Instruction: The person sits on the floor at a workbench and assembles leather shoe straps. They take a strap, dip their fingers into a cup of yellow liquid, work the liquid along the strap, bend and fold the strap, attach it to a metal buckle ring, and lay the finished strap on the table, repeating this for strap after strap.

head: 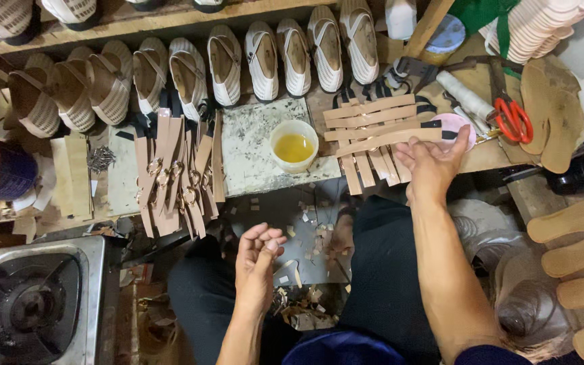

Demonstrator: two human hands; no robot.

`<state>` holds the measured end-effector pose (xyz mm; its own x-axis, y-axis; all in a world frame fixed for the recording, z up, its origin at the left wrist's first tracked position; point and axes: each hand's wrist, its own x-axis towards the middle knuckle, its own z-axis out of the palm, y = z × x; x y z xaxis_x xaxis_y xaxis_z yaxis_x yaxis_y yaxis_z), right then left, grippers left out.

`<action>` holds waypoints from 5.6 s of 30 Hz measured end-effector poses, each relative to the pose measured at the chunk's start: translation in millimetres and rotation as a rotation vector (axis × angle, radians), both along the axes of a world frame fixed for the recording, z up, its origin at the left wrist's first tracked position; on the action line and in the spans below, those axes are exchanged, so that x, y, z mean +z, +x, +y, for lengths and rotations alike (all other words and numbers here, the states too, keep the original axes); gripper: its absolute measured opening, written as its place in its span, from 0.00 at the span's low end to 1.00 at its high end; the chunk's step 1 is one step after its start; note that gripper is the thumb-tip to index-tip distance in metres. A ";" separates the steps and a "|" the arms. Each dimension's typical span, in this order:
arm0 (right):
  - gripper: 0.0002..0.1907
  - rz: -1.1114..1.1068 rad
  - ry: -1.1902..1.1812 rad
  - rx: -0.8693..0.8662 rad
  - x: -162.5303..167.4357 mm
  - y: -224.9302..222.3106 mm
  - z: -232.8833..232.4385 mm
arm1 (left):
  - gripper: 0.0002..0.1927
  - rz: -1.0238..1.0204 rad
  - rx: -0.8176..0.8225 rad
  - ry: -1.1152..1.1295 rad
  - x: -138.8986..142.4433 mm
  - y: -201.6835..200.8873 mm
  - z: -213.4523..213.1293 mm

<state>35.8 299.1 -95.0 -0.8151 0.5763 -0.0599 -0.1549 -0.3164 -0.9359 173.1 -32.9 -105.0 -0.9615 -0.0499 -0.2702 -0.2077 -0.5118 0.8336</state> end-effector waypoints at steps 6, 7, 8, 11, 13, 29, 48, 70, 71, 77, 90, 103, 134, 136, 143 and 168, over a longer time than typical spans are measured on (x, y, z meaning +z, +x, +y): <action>0.57 -0.063 0.138 0.008 -13.4 -22.6 -3.3 | 0.19 -0.041 -0.010 -0.022 -0.1 0.4 -5.8; 0.57 -0.082 0.214 0.006 -12.6 -24.3 -3.1 | 0.19 -0.031 -0.011 -0.012 -0.5 0.9 -6.2; 0.58 -0.100 0.291 0.004 -12.5 -25.6 -3.6 | 0.19 -0.020 -0.011 -0.001 -1.6 1.5 -7.2; 0.56 -0.226 0.401 0.018 -11.4 -26.5 -0.3 | 0.18 -0.023 -0.025 0.013 -5.7 4.3 -11.2; 0.54 -0.258 0.467 -0.005 -11.0 -25.2 3.7 | 0.17 -0.030 -0.038 0.011 -8.7 5.6 -13.0; 0.41 -0.158 0.714 0.283 -3.9 74.8 -43.5 | 0.19 0.428 0.101 -1.585 36.4 -63.8 -64.4; 0.37 -0.056 0.658 0.791 16.6 103.8 -150.2 | 0.43 -0.021 0.004 -0.030 -23.5 -3.7 27.5; 0.37 -0.055 1.891 0.937 83.9 -53.9 -153.3 | 0.21 -0.066 -0.008 -0.032 -21.3 38.7 -36.4; 0.38 -0.179 1.921 1.027 82.4 -56.9 -153.8 | 0.20 -0.093 0.013 -0.002 -21.7 39.9 -38.8; 0.38 0.163 1.833 0.793 66.6 -63.4 -142.6 | 0.21 -0.209 0.155 0.103 -21.3 34.2 -49.1; 0.11 0.369 1.495 0.740 59.5 -8.9 -129.9 | 0.22 -0.087 0.241 0.255 -6.0 12.7 -46.8; 0.30 0.658 1.469 0.711 43.8 100.8 -158.5 | 0.20 -0.024 0.184 0.258 8.9 6.2 -15.6; 0.38 0.100 0.853 1.010 54.2 108.7 -164.9 | 0.37 -0.056 -0.634 -0.399 31.9 21.8 -7.8; 0.40 -0.103 0.766 1.023 53.7 107.9 -166.2 | 0.31 0.087 -0.601 -0.428 31.0 15.6 -12.7; 0.41 0.155 0.932 0.973 42.3 107.9 -168.5 | 0.17 0.073 0.089 -0.040 3.0 -14.9 -39.5; 0.31 0.615 1.419 0.714 64.0 73.0 -161.2 | 0.18 0.012 -0.127 0.373 22.8 -22.2 -20.5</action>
<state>108.8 137.9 -31.1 -0.6213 -0.5679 0.5399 -0.7822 0.4907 -0.3839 150.9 -53.4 -82.2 -0.9568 0.1695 -0.2362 -0.2806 -0.7511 0.5976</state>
